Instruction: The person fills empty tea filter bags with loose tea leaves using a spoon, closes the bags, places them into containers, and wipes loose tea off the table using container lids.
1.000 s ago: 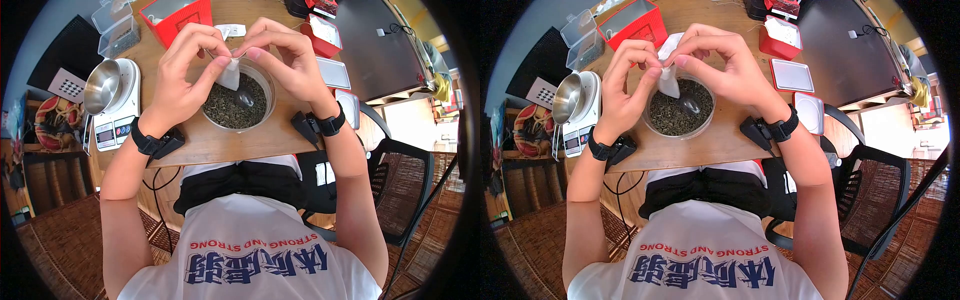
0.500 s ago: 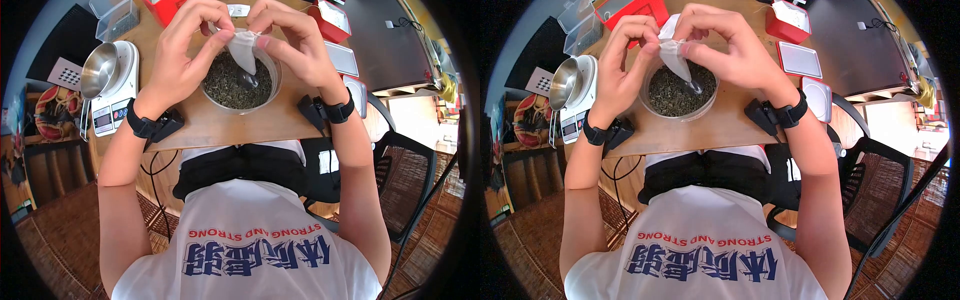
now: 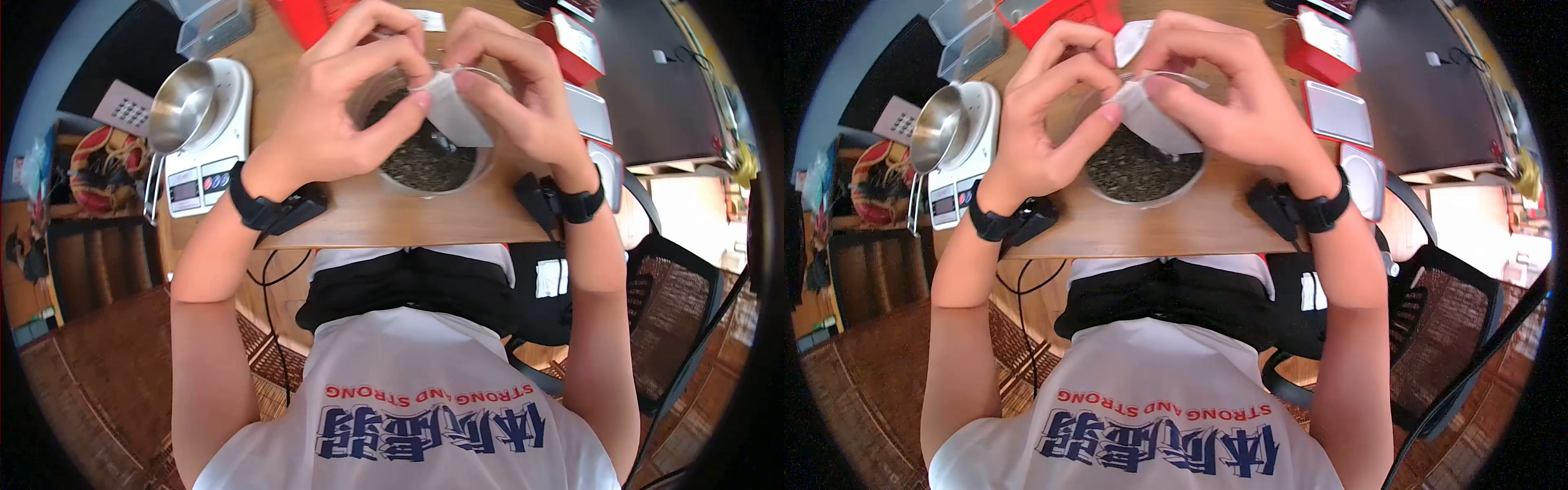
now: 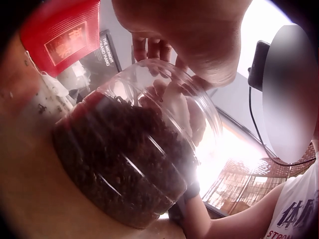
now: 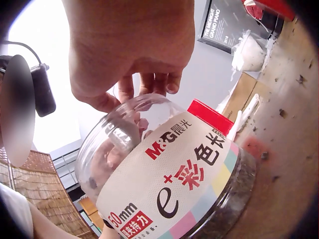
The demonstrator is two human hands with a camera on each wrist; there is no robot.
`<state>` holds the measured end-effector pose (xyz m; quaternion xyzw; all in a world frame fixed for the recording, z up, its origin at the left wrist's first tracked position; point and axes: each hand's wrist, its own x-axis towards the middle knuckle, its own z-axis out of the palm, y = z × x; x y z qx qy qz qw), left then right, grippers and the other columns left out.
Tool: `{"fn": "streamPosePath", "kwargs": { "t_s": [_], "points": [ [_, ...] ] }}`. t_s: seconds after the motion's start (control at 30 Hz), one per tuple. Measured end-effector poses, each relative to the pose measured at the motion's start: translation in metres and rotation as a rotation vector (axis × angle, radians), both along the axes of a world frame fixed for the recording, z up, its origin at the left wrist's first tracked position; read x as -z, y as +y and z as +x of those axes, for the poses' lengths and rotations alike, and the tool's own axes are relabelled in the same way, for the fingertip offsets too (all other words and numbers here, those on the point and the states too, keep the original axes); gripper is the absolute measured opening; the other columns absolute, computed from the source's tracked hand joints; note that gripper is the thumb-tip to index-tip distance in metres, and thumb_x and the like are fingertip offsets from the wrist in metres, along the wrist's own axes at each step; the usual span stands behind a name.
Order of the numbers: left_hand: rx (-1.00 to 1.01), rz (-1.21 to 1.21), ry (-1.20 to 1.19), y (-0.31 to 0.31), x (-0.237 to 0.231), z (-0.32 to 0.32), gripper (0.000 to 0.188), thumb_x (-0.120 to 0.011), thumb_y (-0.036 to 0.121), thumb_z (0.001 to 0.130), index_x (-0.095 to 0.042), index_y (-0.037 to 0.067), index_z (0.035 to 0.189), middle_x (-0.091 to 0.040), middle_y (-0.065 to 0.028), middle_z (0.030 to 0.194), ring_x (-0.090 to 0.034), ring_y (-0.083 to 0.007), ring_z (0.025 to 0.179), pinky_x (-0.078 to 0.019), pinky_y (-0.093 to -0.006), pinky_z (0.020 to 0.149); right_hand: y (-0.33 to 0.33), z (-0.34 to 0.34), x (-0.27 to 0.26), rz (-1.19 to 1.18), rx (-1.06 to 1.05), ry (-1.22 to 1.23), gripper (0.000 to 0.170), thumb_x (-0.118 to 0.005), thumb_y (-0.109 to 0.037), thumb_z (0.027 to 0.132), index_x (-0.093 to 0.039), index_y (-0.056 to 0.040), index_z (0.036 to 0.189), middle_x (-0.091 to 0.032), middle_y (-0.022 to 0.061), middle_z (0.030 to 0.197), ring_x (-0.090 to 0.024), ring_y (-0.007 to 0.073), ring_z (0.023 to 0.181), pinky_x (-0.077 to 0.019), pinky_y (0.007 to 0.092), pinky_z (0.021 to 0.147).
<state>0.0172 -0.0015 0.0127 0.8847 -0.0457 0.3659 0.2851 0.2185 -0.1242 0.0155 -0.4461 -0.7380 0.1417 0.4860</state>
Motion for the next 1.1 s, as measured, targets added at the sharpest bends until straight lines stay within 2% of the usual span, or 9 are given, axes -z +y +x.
{"fn": "streamPosePath", "kwargs": {
  "t_s": [0.13, 0.17, 0.27, 0.47, 0.67, 0.77, 1.0, 1.07, 1.1],
  "points": [
    [0.024, -0.076, -0.086, 0.005, 0.006, 0.000, 0.023, -0.073, 0.024, 0.087, -0.067, 0.001, 0.087, -0.056, -0.0149, 0.100, -0.052, -0.0183, 0.078, -0.0424, -0.0293, 0.068, 0.004, -0.006, 0.000, -0.034, 0.017, -0.126, 0.012, -0.067, -0.007, 0.085, -0.065, 0.0025, 0.093, -0.060, 0.0111, 0.101, -0.058, 0.0238, 0.094, -0.0450, 0.0343, 0.090],
    [0.092, -0.145, -0.185, 0.003, 0.007, 0.004, 0.009, -0.073, 0.005, 0.080, -0.065, 0.001, 0.078, -0.047, -0.0118, 0.093, -0.048, -0.0199, 0.077, -0.0396, -0.0294, 0.068, 0.003, -0.011, -0.001, -0.018, 0.037, -0.124, 0.012, -0.067, -0.007, 0.084, -0.064, 0.0023, 0.092, -0.059, 0.0110, 0.100, -0.058, 0.0238, 0.094, -0.0449, 0.0343, 0.090],
    [0.088, -0.143, -0.139, 0.005, 0.006, 0.000, 0.010, -0.073, 0.007, 0.081, -0.066, 0.000, 0.079, -0.050, -0.0129, 0.093, -0.050, -0.0204, 0.078, -0.0407, -0.0289, 0.068, 0.000, -0.002, -0.005, -0.124, 0.033, -0.223, 0.019, -0.062, -0.012, 0.092, -0.068, 0.0035, 0.101, -0.064, 0.0134, 0.112, -0.061, 0.0252, 0.105, -0.0447, 0.0360, 0.099],
    [0.167, -0.188, -0.220, 0.003, 0.007, -0.002, 0.011, -0.071, 0.007, 0.087, -0.069, -0.002, 0.081, -0.058, -0.0075, 0.082, -0.054, -0.0155, 0.069, -0.0419, -0.0258, 0.065, 0.004, -0.010, 0.001, -0.137, 0.051, 0.425, 0.022, -0.058, -0.010, 0.100, -0.065, 0.0020, 0.116, -0.064, 0.0094, 0.115, -0.060, 0.0177, 0.109, -0.0459, 0.0327, 0.099],
    [0.032, -0.103, -0.094, -0.001, 0.003, -0.005, 0.007, -0.067, 0.001, 0.075, -0.066, -0.002, 0.081, -0.054, -0.0061, 0.077, -0.044, -0.0141, 0.068, -0.0326, -0.0255, 0.061, 0.008, -0.013, 0.017, -0.278, -0.119, 0.489, 0.028, -0.052, -0.016, 0.104, -0.072, 0.0022, 0.111, -0.069, 0.0097, 0.116, -0.063, 0.0209, 0.111, -0.0456, 0.0330, 0.102],
    [0.056, -0.033, -0.090, 0.003, 0.002, -0.004, 0.007, -0.063, -0.001, 0.072, -0.065, -0.001, 0.079, -0.055, -0.0058, 0.078, -0.045, -0.0145, 0.069, -0.0327, -0.0248, 0.059, 0.010, -0.007, 0.014, -0.272, -0.162, 0.237, 0.039, -0.044, -0.020, 0.108, -0.069, 0.0013, 0.129, -0.062, 0.0146, 0.140, -0.055, 0.0248, 0.132, -0.0389, 0.0365, 0.115],
    [0.042, -0.008, -0.131, 0.002, 0.003, -0.002, 0.011, -0.055, -0.003, 0.065, -0.062, -0.001, 0.074, -0.049, -0.0039, 0.069, -0.041, -0.0151, 0.064, -0.0302, -0.0273, 0.059, 0.007, -0.011, 0.009, -0.346, -0.128, 0.459, 0.033, -0.050, -0.014, 0.105, -0.071, 0.0038, 0.123, -0.070, 0.0121, 0.128, -0.061, 0.0225, 0.123, -0.0430, 0.0342, 0.110],
    [0.045, -0.001, -0.143, 0.002, 0.002, -0.003, 0.011, -0.054, -0.004, 0.065, -0.062, -0.002, 0.074, -0.047, -0.0036, 0.067, -0.039, -0.0148, 0.063, -0.0293, -0.0284, 0.058, 0.010, -0.008, 0.011, -0.079, 0.024, 0.356, 0.020, -0.059, -0.004, 0.098, -0.075, 0.0044, 0.106, -0.076, 0.0091, 0.102, -0.068, 0.0170, 0.090, -0.0520, 0.0305, 0.086],
    [0.020, -0.019, -0.164, 0.000, 0.002, -0.004, 0.012, -0.053, -0.004, 0.065, -0.061, -0.002, 0.074, -0.046, -0.0035, 0.066, -0.037, -0.0145, 0.062, -0.0287, -0.0290, 0.058, 0.000, 0.004, -0.007, -0.377, -0.029, 0.413, 0.021, -0.065, -0.001, 0.096, -0.070, 0.0026, 0.116, -0.071, 0.0093, 0.113, -0.065, 0.0153, 0.105, -0.0500, 0.0293, 0.095]
  ]
}}
